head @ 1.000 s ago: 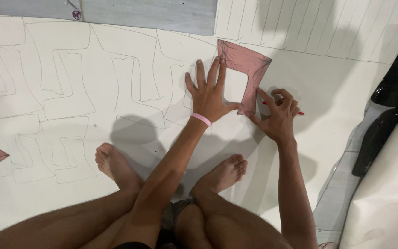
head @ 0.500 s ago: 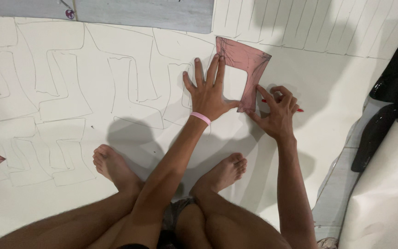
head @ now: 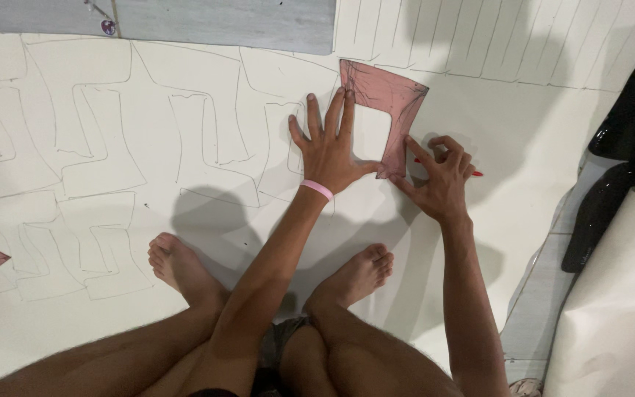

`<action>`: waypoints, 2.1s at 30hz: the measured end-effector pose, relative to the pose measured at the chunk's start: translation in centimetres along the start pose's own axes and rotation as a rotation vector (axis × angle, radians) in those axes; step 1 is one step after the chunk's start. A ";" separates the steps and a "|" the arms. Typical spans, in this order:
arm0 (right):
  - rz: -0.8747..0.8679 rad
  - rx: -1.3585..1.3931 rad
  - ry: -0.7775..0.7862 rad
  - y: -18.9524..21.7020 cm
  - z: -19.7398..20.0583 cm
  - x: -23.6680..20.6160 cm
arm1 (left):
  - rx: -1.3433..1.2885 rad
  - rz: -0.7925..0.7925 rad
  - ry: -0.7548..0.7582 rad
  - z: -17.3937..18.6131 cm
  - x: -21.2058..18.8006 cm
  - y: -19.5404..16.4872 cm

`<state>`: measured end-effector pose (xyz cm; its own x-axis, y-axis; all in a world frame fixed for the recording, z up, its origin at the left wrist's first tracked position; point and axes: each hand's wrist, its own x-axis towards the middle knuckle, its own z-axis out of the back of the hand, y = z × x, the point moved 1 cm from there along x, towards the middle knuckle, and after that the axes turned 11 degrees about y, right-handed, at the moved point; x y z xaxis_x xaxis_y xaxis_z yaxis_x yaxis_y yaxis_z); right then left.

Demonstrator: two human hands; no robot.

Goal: The person sits on the floor and uses a red pen to trace around a pink paper template placed on a large white sheet with pre-drawn outlines. They repeatedly reposition the template to different outlined sections and trace the edges to mark the shapes.

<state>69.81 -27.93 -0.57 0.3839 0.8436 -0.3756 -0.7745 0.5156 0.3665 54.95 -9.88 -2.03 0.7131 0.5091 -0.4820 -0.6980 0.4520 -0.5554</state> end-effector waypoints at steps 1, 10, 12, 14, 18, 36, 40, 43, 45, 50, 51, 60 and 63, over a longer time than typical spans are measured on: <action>0.001 0.003 -0.003 0.0 0.1 0.0 | 0.014 0.000 -0.003 0.1 0.0 0.0; 0.025 -0.018 -0.047 0.0 0.1 -0.1 | 0.072 -0.017 -0.013 1.0 -0.3 -0.8; 0.036 -0.037 -0.074 -0.1 0.0 -0.2 | 0.104 -0.039 -0.006 1.1 -0.5 -1.4; 0.001 0.007 -0.054 -0.6 0.0 0.0 | 0.188 -0.003 0.115 0.7 -0.8 -2.5; 0.076 0.334 -0.068 -2.4 1.7 1.3 | 0.612 -0.253 -0.160 -1.0 -0.7 -7.3; 0.332 -0.205 0.583 6.1 9.0 4.0 | 1.492 -0.157 0.450 -8.2 -0.1 -14.2; 0.408 -0.269 0.567 5.1 7.8 4.0 | 1.498 -0.173 0.456 -8.5 0.0 -14.0; 0.607 -0.299 0.414 5.1 8.2 4.3 | 1.487 -0.189 0.454 -8.6 0.0 -13.8; 0.550 -0.515 0.526 5.0 9.0 4.9 | 1.475 -0.207 0.445 -8.6 0.0 -13.6; 0.489 -0.380 0.260 5.4 11.6 8.2 | 1.273 -0.231 0.370 -7.0 0.1 -12.7; 0.564 -0.395 0.166 5.8 11.6 9.2 | 1.140 -0.226 0.296 -6.5 0.2 -12.5; 0.540 -0.292 0.311 10.8 9.4 16.1 | 0.654 -0.077 0.181 -2.1 1.5 -9.3; 0.463 -0.243 0.235 10.9 9.4 17.3 | 0.645 -0.113 0.189 -2.1 1.4 -8.7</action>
<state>72.72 -6.32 4.95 -0.1237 0.9030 -0.4114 -0.9392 0.0273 0.3422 62.17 -14.62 0.74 0.7417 0.3230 -0.5878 -0.4760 0.8709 -0.1220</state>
